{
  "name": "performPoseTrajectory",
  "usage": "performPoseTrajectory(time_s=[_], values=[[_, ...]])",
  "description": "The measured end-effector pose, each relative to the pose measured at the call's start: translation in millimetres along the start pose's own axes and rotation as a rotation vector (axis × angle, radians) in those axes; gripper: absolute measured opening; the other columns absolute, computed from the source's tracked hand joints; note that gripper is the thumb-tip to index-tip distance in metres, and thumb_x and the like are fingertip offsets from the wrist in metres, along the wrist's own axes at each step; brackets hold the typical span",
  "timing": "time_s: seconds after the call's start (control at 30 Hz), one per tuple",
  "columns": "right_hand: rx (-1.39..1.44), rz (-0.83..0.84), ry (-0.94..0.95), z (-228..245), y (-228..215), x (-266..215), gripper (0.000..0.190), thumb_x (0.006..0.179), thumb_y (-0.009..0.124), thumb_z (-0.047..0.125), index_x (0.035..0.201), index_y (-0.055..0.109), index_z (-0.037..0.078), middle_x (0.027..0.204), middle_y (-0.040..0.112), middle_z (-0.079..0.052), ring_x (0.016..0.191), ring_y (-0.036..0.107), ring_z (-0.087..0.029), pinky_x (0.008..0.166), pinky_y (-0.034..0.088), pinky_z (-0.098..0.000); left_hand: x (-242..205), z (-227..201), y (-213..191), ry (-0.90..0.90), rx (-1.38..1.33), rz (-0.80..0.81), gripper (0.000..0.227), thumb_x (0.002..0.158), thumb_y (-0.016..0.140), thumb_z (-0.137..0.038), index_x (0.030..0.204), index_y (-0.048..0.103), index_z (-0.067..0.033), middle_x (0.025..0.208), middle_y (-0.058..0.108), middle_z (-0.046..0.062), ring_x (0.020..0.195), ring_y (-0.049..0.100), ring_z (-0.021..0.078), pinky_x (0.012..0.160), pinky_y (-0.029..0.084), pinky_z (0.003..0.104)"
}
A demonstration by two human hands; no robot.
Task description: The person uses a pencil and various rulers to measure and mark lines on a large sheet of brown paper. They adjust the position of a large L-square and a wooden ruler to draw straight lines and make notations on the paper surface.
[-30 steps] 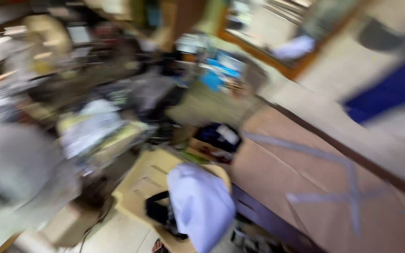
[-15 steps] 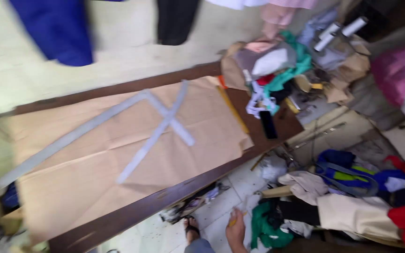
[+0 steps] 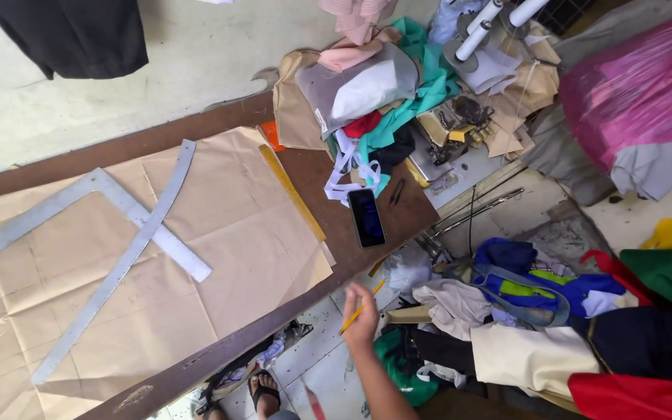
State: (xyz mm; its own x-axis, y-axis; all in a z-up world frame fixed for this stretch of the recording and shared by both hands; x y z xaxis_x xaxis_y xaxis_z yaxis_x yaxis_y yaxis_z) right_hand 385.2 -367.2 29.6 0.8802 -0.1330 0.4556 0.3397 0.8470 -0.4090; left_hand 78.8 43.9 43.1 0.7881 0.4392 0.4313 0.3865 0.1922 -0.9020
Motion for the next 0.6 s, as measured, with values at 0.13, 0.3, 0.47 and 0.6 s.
performPoseTrajectory(time_s=[0.13, 0.3, 0.47, 0.6], values=[[0.075, 0.183, -0.186, 53.3, 20.7, -57.2, 0.017, 0.099, 0.060, 0.014, 0.107, 0.073, 0.007, 0.100, 0.074, -0.010, 0.093, 0.070, -0.026, 0.083, 0.059, -0.0370, 29.3, 12.1, 8.0, 0.061, 0.084, -0.090, 0.009, 0.096, 0.065, -0.021, 0.089, 0.068, -0.0167, 0.112, 0.081, 0.010, 0.087, 0.072, 0.0315, 0.075, 0.055, 0.043], [0.194, 0.529, -0.235, 90.4, 41.4, -112.6, 0.021, 0.094, 0.059, 0.006, 0.109, 0.073, 0.002, 0.097, 0.075, -0.017, 0.090, 0.069, -0.031, 0.083, 0.055, -0.0472, 69.0, 55.6, 31.6, -0.122, 0.399, -0.247, 0.064, 0.108, 0.047, -0.070, 0.139, 0.081, -0.0263, 0.134, 0.073, -0.003, 0.100, 0.074, 0.0203, 0.092, 0.055, 0.034], [0.148, 0.616, -0.373, 125.4, 54.9, -92.6, 0.018, 0.097, 0.059, 0.009, 0.108, 0.072, 0.002, 0.111, 0.073, -0.015, 0.107, 0.066, -0.033, 0.099, 0.053, -0.0478, 87.9, 109.3, 104.4, -0.202, 0.172, 0.279, 0.047, 0.099, 0.056, -0.043, 0.146, 0.056, -0.0390, 0.142, 0.063, -0.002, 0.114, 0.067, 0.0352, 0.080, 0.062, 0.053], [-0.052, 0.561, -0.528, 135.7, 79.1, -61.1, 0.020, 0.098, 0.065, 0.017, 0.115, 0.072, 0.009, 0.133, 0.069, -0.015, 0.129, 0.060, -0.038, 0.110, 0.044, -0.0533, 95.5, 133.3, 101.8, -0.222, 0.274, 0.190, 0.045, 0.103, 0.053, -0.041, 0.145, 0.058, -0.0268, 0.126, 0.068, 0.007, 0.097, 0.069, 0.0369, 0.070, 0.060, 0.050]])
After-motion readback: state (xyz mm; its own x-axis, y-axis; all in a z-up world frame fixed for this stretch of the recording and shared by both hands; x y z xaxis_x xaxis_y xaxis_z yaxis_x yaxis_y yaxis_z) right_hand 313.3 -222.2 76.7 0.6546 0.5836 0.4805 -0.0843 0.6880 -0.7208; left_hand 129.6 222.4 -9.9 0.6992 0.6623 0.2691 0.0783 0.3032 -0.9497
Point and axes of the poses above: each hand's wrist, its own x-axis towards the middle knuckle, its own y-axis out of the palm, z = x × y, the point moved 10 cm from there along x, towards the middle knuckle
